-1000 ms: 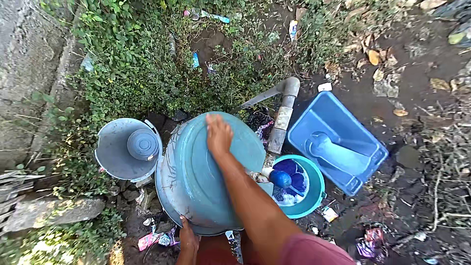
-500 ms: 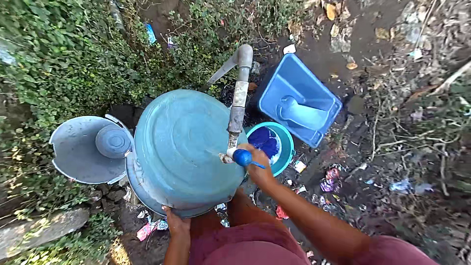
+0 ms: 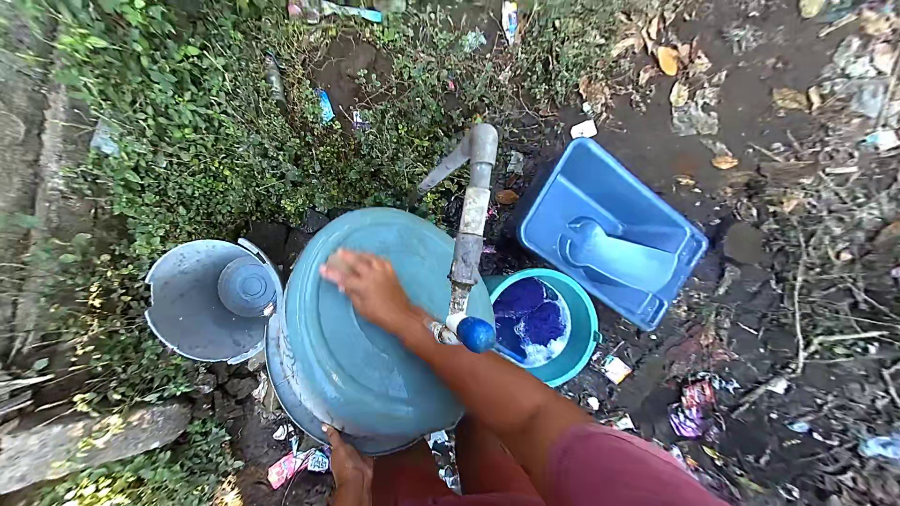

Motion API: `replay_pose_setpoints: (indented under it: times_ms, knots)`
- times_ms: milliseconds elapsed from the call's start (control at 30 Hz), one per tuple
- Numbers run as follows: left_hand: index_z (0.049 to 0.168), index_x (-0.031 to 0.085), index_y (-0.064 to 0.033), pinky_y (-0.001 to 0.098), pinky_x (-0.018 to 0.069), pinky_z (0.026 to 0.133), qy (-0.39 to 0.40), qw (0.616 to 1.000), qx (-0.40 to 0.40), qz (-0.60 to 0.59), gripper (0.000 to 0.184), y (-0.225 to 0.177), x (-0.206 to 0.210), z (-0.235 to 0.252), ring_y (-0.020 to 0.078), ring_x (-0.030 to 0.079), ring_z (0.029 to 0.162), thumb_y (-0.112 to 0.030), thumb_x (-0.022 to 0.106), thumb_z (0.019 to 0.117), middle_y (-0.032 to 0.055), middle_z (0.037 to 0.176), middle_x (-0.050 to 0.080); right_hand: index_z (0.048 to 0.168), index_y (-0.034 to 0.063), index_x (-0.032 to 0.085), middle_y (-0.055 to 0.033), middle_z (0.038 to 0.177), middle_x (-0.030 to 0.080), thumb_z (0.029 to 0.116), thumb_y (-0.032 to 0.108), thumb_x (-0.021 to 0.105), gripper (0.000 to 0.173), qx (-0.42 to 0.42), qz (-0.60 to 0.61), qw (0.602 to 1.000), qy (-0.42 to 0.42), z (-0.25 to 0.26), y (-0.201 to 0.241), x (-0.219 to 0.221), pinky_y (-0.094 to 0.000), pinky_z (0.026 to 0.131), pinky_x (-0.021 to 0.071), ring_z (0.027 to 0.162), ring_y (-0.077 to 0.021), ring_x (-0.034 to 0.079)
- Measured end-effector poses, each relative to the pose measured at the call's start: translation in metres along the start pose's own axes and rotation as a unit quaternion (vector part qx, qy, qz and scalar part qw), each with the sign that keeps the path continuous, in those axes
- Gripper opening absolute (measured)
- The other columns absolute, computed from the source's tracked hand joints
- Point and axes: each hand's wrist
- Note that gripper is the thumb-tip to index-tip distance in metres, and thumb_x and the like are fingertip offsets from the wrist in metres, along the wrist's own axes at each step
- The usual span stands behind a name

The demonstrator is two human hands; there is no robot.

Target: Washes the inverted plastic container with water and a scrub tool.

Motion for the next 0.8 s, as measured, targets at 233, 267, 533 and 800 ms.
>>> replay_pose_setpoints:
  times_ms: [233,267,533,800]
  knots:
    - [0.148,0.045,-0.0112,0.0564,0.0522,0.097,-0.031,0.999,-0.033,-0.022,0.069,-0.005,-0.013,0.015,0.0288,0.06,0.123,-0.062,0.023,0.1071,0.0158,0.138,0.059,0.145,0.0205,0.06,-0.0125,0.147,0.059,0.1079,0.025,0.045,0.04,0.285,-0.121,0.945,-0.101,-0.039,-0.167,-0.027,-0.0624,0.104,0.0487,0.13,-0.0368,0.059]
    - [0.147,0.046,-0.0099,0.0559,0.0521,0.098,-0.028,0.999,-0.038,-0.022,0.068,-0.006,-0.009,0.013,0.0288,0.06,0.123,-0.061,0.024,0.1075,0.0162,0.138,0.059,0.148,0.0194,0.057,-0.0129,0.151,0.054,0.108,0.029,0.043,0.043,0.329,-0.139,0.931,-0.068,-0.076,-0.162,-0.036,-0.0632,0.105,0.0471,0.133,-0.0376,0.056]
    - [0.137,0.055,0.0031,0.0523,0.0474,0.108,-0.051,0.996,-0.02,0.072,0.074,-0.018,0.007,-0.003,0.0311,0.058,0.13,-0.057,0.023,0.1091,0.0231,0.139,0.059,0.135,0.0197,0.07,-0.0227,0.147,0.055,0.105,0.025,0.049,0.036,0.173,-0.012,0.985,0.005,-0.129,0.055,-0.017,-0.0653,0.105,0.0441,0.13,-0.0448,0.057]
    - [0.145,0.048,-0.0062,0.0512,0.0497,0.101,-0.012,0.999,-0.032,0.013,0.074,-0.023,0.012,-0.019,0.0259,0.058,0.124,-0.062,0.018,0.1074,0.0156,0.139,0.058,0.126,0.0416,0.071,-0.0101,0.136,0.067,0.0926,0.009,0.064,0.047,-0.054,-0.003,0.998,-0.028,-0.136,0.106,-0.013,-0.0544,0.09,0.0535,0.116,-0.0335,0.067]
Point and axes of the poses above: each hand's wrist, its own z-axis towards the middle knuckle, its own x-axis out of the palm, y = z × x
